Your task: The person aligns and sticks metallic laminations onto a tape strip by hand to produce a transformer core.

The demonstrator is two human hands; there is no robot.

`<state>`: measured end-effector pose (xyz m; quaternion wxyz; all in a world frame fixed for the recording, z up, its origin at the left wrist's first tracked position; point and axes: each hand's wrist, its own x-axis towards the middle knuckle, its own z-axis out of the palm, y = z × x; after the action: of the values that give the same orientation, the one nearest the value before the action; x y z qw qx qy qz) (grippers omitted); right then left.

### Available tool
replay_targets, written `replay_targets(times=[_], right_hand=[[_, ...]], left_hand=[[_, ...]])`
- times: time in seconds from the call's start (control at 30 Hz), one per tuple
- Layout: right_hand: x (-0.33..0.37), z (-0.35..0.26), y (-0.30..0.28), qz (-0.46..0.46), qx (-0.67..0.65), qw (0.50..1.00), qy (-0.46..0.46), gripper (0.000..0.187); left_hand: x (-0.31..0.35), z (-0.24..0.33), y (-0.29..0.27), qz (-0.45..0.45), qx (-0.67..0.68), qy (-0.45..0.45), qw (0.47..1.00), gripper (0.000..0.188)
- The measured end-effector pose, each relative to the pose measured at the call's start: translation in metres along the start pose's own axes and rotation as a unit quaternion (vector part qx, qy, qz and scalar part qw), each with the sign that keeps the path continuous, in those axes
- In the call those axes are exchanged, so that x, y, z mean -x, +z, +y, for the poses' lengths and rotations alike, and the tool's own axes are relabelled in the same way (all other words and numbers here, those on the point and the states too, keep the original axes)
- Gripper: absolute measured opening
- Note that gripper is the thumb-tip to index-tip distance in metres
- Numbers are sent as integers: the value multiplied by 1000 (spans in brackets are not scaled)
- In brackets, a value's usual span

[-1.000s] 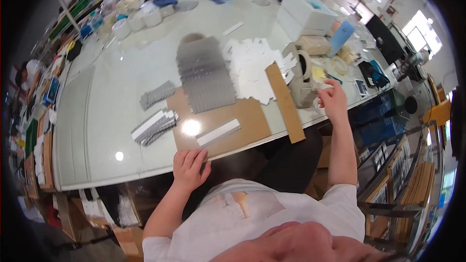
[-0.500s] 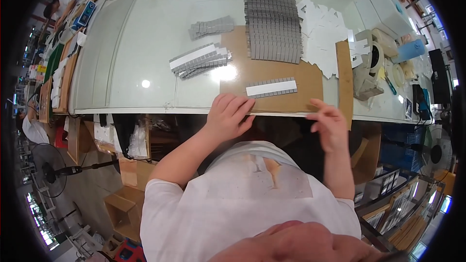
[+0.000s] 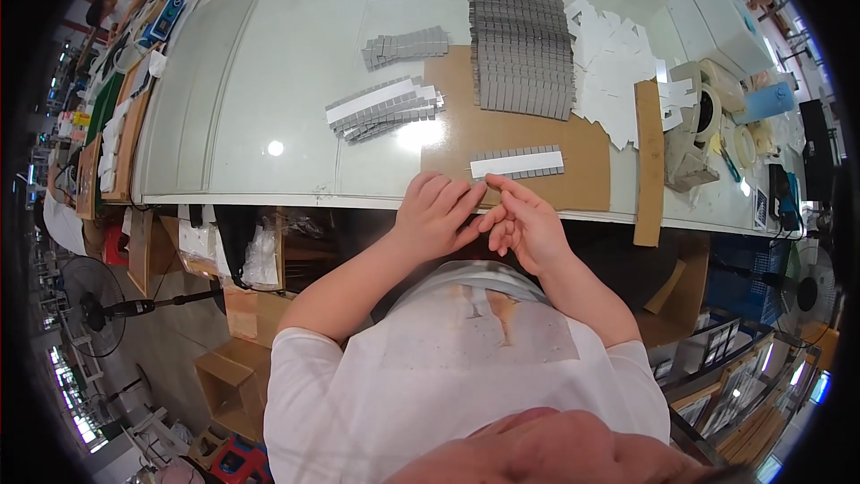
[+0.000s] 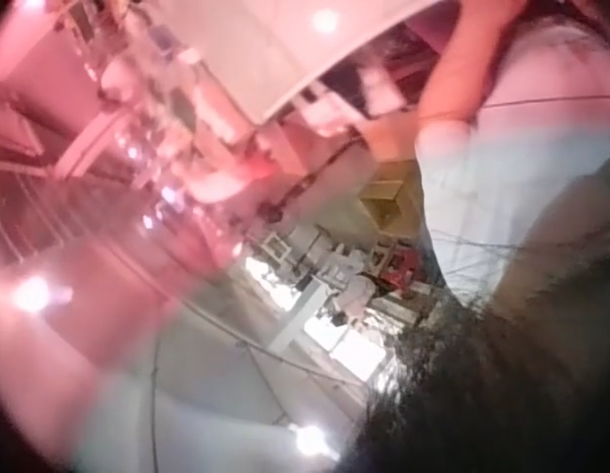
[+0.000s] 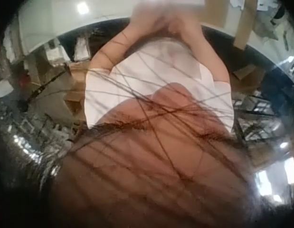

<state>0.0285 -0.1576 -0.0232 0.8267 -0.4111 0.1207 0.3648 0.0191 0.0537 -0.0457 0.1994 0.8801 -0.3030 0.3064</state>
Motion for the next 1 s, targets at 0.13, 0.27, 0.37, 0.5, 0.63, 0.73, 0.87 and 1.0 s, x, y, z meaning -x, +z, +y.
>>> replay_targets(times=[0.13,0.27,0.37,0.5,0.63,0.73,0.87,1.0], right_hand=[[1,-2,3,13,11,1000,4,43],[2,-2,7,31,35,999,1,43],[6,1,13,56,133,989,-32,46],[14,12,12,144,499,792,-320,47],[2,-5,13,153,677,538,-479,44],[2,-10,14,134,764,431,-461,42],[10,-15,-20,205,786,403,-422,44],[14,-23,-37,221,756,423,-448,46]], left_hand=[[-1,0,1,1,-5,4,1000,50],[-1,0,0,-15,-9,8,1000,48],[-2,-1,0,-16,-3,6,1000,47],[-1,-1,0,-14,-1,8,1000,48],[-1,-1,0,-25,-10,5,1000,47],[-1,-2,1,-24,-10,2,1000,46],[-5,1,-5,-25,14,-12,1000,42],[8,14,-16,13,211,-12,977,30]])
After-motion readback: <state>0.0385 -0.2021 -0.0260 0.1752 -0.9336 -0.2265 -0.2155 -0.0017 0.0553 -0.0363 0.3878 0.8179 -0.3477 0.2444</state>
